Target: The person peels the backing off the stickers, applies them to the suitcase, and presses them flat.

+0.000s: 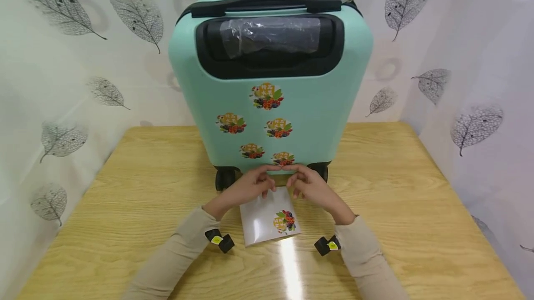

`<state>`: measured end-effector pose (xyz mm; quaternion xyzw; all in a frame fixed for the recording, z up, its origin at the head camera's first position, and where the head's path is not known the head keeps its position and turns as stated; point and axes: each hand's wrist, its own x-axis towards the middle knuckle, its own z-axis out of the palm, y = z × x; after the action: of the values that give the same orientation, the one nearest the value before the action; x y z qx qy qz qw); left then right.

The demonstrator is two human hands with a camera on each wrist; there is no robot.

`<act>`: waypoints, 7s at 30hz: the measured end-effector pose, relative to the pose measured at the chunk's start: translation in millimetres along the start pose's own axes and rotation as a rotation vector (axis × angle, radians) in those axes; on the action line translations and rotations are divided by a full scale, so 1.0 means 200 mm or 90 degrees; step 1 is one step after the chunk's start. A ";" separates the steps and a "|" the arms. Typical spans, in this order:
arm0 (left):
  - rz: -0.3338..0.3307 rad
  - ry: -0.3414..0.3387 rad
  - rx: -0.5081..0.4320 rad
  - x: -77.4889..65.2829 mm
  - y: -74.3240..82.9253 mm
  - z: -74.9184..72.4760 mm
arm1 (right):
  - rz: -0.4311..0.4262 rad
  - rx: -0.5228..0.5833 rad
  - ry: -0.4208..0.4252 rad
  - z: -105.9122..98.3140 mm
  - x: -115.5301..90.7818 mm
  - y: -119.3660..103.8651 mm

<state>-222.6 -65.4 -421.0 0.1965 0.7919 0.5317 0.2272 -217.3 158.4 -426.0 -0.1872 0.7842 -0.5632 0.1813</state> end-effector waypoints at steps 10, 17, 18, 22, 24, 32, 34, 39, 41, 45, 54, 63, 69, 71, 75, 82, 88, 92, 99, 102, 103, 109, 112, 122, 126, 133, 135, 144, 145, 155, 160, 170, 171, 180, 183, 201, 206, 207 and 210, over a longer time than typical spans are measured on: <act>0.022 0.018 0.011 -0.02 0.09 -0.08 | -0.015 -0.009 0.013 -0.09 -0.02 -0.11; 0.044 0.006 -0.004 -0.02 0.17 -0.10 | -0.026 0.025 0.000 -0.11 -0.03 -0.18; 0.049 0.005 -0.002 -0.01 0.18 -0.10 | -0.027 0.023 0.000 -0.12 -0.03 -0.19; 0.061 0.005 0.005 -0.01 0.20 -0.09 | -0.029 0.015 0.000 -0.11 -0.02 -0.21; 0.064 0.001 0.001 -0.01 0.20 -0.09 | -0.030 0.011 0.002 -0.11 -0.02 -0.21; 0.041 -0.006 -0.006 -0.02 0.13 -0.11 | -0.007 0.019 0.002 -0.12 -0.03 -0.15; 0.046 -0.002 0.001 -0.02 0.10 -0.11 | -0.005 0.034 0.001 -0.12 -0.03 -0.13; 0.039 -0.001 0.001 0.00 0.03 -0.07 | 0.007 0.063 -0.005 -0.09 -0.03 -0.05; 0.029 -0.006 -0.003 0.00 0.00 -0.05 | 0.007 0.063 -0.011 -0.08 -0.03 -0.02; 0.016 -0.015 -0.004 0.02 -0.01 -0.01 | 0.009 0.070 -0.022 -0.05 -0.02 0.01; -0.003 -0.018 0.001 0.01 -0.06 0.01 | 0.037 0.024 -0.065 -0.03 -0.03 0.04; -0.008 -0.029 0.033 -0.12 -0.14 -0.03 | 0.060 -0.021 -0.136 -0.03 -0.12 0.07; -0.007 -0.043 0.029 -0.24 -0.19 -0.04 | 0.069 -0.012 -0.195 0.01 -0.17 0.09; -0.012 -0.047 0.026 -0.28 -0.20 -0.03 | 0.070 -0.010 -0.201 0.02 -0.18 0.10; -0.029 -0.064 0.028 -0.33 -0.22 -0.02 | 0.088 0.000 -0.205 0.05 -0.18 0.11; -0.038 -0.086 0.023 -0.35 -0.25 0.01 | 0.117 0.008 -0.221 0.11 -0.18 0.11; -0.035 -0.088 0.020 -0.34 -0.25 0.04 | 0.097 -0.021 -0.227 0.15 -0.16 0.10; -0.044 -0.085 0.016 -0.32 -0.24 0.07 | 0.094 -0.021 -0.231 0.18 -0.15 0.09; -0.050 -0.073 -0.003 -0.30 -0.21 0.11 | 0.102 0.015 -0.243 0.21 -0.14 0.09; -0.056 -0.058 0.002 -0.29 -0.20 0.12 | 0.103 0.029 -0.241 0.21 -0.14 0.09; -0.056 -0.053 0.002 -0.29 -0.20 0.13 | 0.101 0.031 -0.241 0.21 -0.14 0.09; -0.065 -0.030 0.001 -0.28 -0.20 0.14 | 0.097 0.032 -0.239 0.23 -0.14 0.09; -0.063 -0.032 0.006 -0.27 -0.21 0.15 | 0.099 0.030 -0.238 0.23 -0.15 0.09; -0.044 -0.065 -0.051 -0.27 -0.22 0.13 | 0.102 -0.009 -0.239 0.24 -0.16 0.07; -0.048 -0.056 -0.099 -0.28 -0.21 0.12 | 0.100 -0.016 -0.242 0.24 -0.16 0.07; -0.075 -0.028 -0.133 -0.28 -0.18 0.10 | 0.093 -0.021 -0.233 0.25 -0.17 0.06; -0.081 -0.030 -0.146 -0.27 -0.19 0.10 | 0.091 -0.021 -0.231 0.25 -0.17 0.05; -0.086 -0.049 -0.179 -0.25 -0.21 0.12 | 0.068 0.000 -0.234 0.26 -0.16 0.05; -0.086 -0.045 -0.180 -0.25 -0.21 0.13 | 0.066 0.003 -0.232 0.27 -0.16 0.05; -0.104 -0.035 -0.195 -0.25 -0.22 0.16 | 0.058 0.000 -0.209 0.31 -0.16 0.05; -0.096 -0.023 -0.189 -0.26 -0.21 0.16 | 0.053 -0.001 -0.205 0.31 -0.16 0.04; -0.113 0.009 -0.181 -0.28 -0.18 0.16 | 0.047 -0.009 -0.199 0.31 -0.17 0.03; -0.117 0.012 -0.185 -0.28 -0.18 0.16 | 0.045 -0.010 -0.197 0.31 -0.17 0.02; -0.110 -0.002 -0.231 -0.29 -0.16 0.17 | 0.030 -0.041 -0.161 0.33 -0.16 0.01; -0.113 0.005 -0.226 -0.28 -0.17 0.17 | 0.035 -0.036 -0.148 0.32 -0.16 0.01; -0.125 0.016 -0.226 -0.28 -0.18 0.17 | 0.025 -0.024 -0.135 0.32 -0.16 0.01; -0.117 0.007 -0.237 -0.28 -0.18 0.17 | 0.035 -0.010 -0.117 0.32 -0.15 0.01; -0.118 0.004 -0.234 -0.28 -0.18 0.17 | 0.038 -0.006 -0.115 0.32 -0.15 0.01; -0.122 0.001 -0.217 -0.28 -0.18 0.17 | 0.046 -0.001 -0.118 0.32 -0.15 0.01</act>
<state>-160.0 -83.6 -458.0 0.0787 0.7057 0.6340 0.3064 -159.5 121.5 -445.3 -0.2102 0.7707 -0.5358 0.2734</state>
